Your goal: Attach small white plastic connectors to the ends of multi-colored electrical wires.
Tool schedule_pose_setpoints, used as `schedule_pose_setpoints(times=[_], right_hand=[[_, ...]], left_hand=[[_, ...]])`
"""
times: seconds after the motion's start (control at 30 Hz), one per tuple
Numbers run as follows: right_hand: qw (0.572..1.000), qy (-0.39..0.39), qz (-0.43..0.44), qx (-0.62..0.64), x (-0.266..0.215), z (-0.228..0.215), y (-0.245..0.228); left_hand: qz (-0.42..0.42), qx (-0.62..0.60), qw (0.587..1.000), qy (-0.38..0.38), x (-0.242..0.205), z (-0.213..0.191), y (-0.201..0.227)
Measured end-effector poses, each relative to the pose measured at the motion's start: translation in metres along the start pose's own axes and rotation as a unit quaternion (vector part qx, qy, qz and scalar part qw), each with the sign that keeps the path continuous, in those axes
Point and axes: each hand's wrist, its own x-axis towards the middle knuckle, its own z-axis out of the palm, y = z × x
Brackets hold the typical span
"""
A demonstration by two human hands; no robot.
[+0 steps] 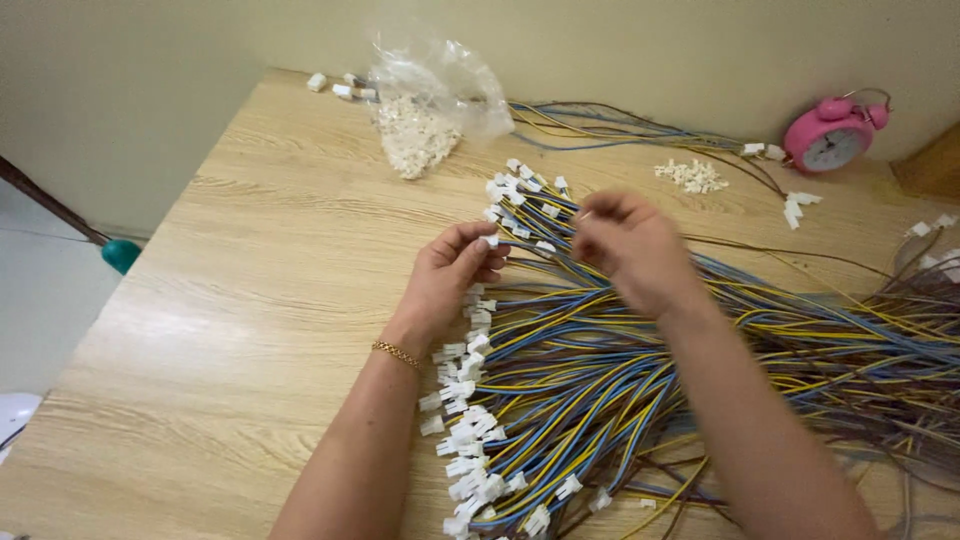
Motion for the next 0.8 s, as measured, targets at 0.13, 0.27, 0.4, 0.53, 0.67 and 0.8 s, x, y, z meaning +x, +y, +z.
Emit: schedule_pose_setpoints(times=[0.13,0.27,0.4,0.53,0.67,0.8], right_hand=[[0.994,-0.072,0.014,0.077,-0.015,0.034,0.039],[0.986,-0.118,0.025,0.115,-0.015,0.039,0.057],[0.981,-0.095,0.047,0.161,-0.016,0.037,0.059],[0.976,-0.088,0.054,0.192,-0.015,0.032,0.060],[0.974,-0.089,0.058,0.198,-0.016,0.032,0.058],[0.976,-0.105,0.063,0.182,-0.020,0.036,0.058]], left_hand=[[0.009,-0.024,1.000,-0.017,-0.003,0.003,0.002],[0.014,-0.021,1.000,-0.011,-0.003,0.005,0.002],[0.026,0.023,0.999,0.033,-0.002,0.002,-0.003],[0.034,0.020,0.999,0.034,-0.002,0.006,-0.001],[0.019,-0.020,0.999,0.045,-0.001,0.007,-0.004],[0.004,-0.049,0.997,0.052,0.001,0.006,-0.007]])
